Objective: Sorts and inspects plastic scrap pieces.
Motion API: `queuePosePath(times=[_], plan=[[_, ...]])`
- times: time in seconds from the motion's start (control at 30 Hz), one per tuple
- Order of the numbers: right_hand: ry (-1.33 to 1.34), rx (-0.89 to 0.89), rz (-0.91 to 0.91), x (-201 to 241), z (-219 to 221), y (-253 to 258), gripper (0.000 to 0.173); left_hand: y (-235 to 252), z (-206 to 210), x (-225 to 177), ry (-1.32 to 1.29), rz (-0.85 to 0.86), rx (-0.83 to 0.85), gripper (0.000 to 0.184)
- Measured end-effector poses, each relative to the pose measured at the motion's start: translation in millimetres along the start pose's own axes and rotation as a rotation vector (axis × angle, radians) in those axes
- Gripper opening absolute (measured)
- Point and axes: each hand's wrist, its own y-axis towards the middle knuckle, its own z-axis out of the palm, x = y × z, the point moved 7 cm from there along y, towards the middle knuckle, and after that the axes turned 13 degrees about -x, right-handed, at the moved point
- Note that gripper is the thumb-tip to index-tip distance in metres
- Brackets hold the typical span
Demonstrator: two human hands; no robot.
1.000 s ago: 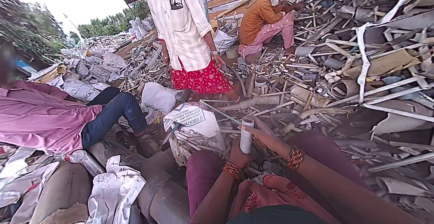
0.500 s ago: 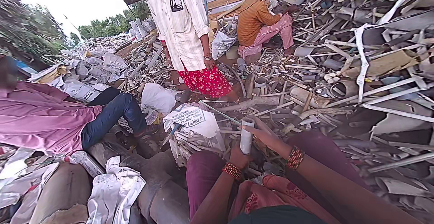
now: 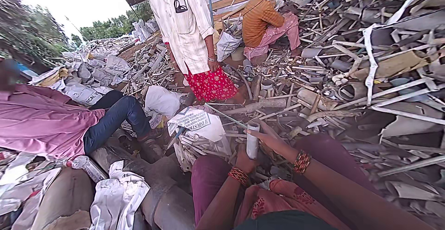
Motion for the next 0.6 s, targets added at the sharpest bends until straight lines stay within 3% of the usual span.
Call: queuePosePath(times=[0.6], plan=[[-0.012,0.012,-0.010,-1.9,-0.2,3.6,0.051,1.6,-1.2,-1.0,0.004,-0.023,-0.001,0.092]])
